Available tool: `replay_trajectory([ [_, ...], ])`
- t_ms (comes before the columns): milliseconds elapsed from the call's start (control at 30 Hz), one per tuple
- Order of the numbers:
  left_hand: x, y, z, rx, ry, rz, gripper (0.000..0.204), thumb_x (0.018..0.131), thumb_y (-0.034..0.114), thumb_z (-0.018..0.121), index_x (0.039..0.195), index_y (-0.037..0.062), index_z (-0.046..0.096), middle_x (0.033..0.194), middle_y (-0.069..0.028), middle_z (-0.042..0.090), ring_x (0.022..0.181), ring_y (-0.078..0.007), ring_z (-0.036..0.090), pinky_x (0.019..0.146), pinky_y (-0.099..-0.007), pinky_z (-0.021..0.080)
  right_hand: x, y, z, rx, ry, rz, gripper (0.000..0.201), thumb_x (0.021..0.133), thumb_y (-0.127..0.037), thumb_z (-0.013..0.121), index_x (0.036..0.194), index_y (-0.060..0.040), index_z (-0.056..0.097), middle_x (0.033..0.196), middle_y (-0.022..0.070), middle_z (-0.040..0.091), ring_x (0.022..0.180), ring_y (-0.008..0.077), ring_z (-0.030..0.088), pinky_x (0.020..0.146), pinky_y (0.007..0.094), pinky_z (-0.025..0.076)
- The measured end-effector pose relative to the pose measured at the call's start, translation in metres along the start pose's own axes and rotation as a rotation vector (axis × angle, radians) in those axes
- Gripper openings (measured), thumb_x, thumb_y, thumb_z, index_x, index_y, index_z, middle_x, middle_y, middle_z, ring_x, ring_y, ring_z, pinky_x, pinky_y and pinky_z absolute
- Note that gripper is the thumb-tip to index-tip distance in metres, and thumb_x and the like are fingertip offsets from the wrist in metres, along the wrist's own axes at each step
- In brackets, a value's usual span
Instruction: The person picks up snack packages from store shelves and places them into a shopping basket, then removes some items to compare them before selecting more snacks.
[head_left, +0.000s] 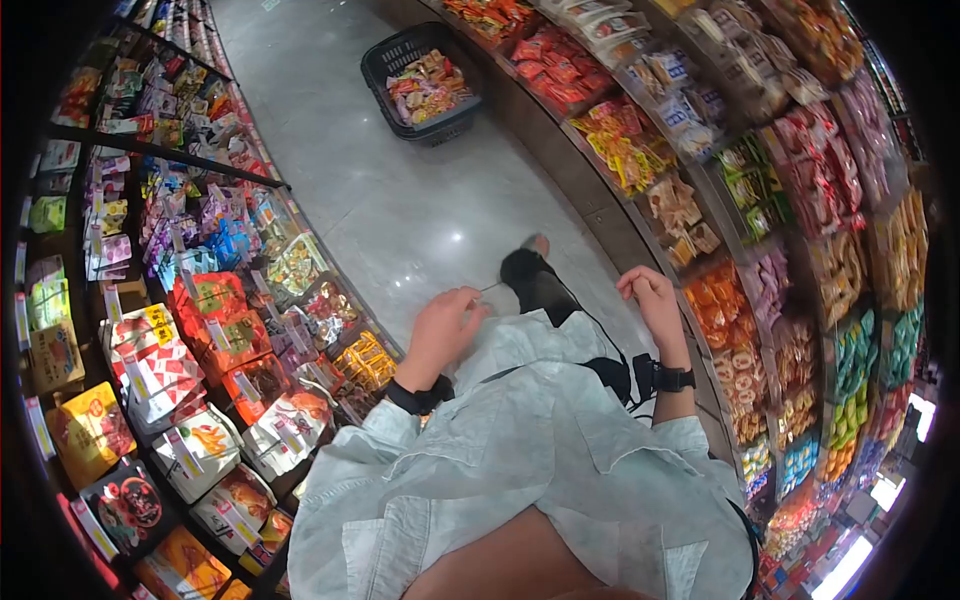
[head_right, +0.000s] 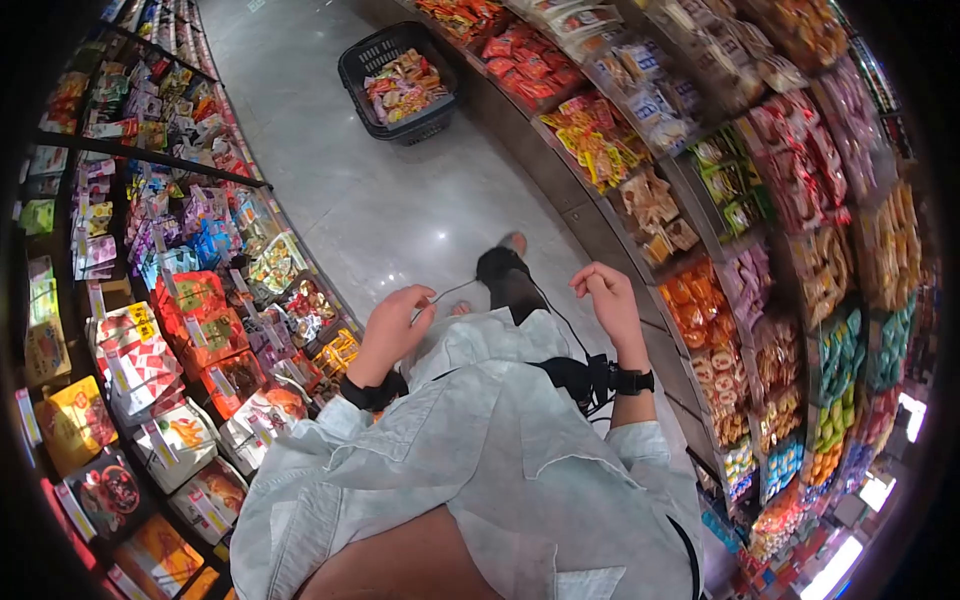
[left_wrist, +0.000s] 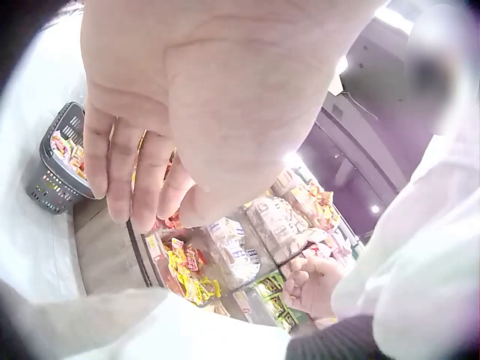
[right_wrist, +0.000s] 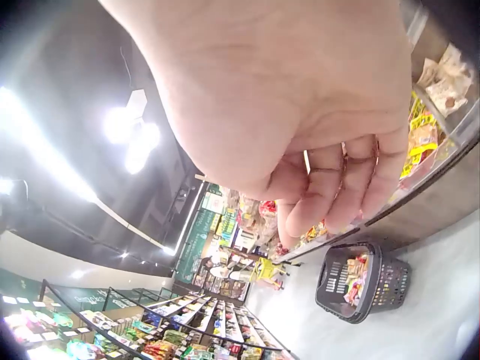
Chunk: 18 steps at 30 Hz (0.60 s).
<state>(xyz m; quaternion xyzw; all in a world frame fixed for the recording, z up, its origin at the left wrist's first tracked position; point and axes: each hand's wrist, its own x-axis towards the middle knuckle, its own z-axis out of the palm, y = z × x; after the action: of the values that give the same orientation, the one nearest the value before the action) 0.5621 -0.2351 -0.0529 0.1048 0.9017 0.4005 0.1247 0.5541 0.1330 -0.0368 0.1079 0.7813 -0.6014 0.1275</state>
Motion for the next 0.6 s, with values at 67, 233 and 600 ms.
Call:
replay_trajectory([
  [67,0.017,-0.006,-0.002,-0.028,-0.009,-0.046,0.025,0.091,0.020,0.065,0.110,0.0048,0.068,0.093,-0.0152,0.072,0.092,-0.0368,0.068,0.079,-0.0459,0.054,0.048,-0.010,0.010,-0.016,-0.053,-0.020,0.025,0.096,-0.006,0.048,0.089,0.0020,0.070,0.077,0.0025,0.065,0.077,0.0108,0.061,0.075,0.0262,0.049],
  [233,0.087,-0.017,-0.037,0.047,-0.012,-0.119,0.028,0.092,0.020,0.065,0.115,0.0044,0.067,0.098,-0.0154,0.072,0.094,-0.0351,0.069,0.080,-0.0430,0.054,0.199,-0.044,0.044,0.062,-0.286,-0.104,0.024,0.096,-0.005,0.047,0.092,0.0017,0.070,0.082,0.0040,0.066,0.077,0.0121,0.062,0.078,0.0276,0.050],
  [600,0.224,-0.028,-0.111,-0.046,0.019,-0.462,0.037,0.092,0.026,0.068,0.122,0.0041,0.064,0.100,-0.0156,0.073,0.095,-0.0355,0.070,0.085,-0.0431,0.055,0.396,-0.147,0.126,-0.171,-0.684,-0.141,0.018,0.096,-0.013,0.060,0.110,-0.0037,0.067,0.085,0.0047,0.067,0.078,0.0131,0.063,0.074,0.0296,0.051],
])
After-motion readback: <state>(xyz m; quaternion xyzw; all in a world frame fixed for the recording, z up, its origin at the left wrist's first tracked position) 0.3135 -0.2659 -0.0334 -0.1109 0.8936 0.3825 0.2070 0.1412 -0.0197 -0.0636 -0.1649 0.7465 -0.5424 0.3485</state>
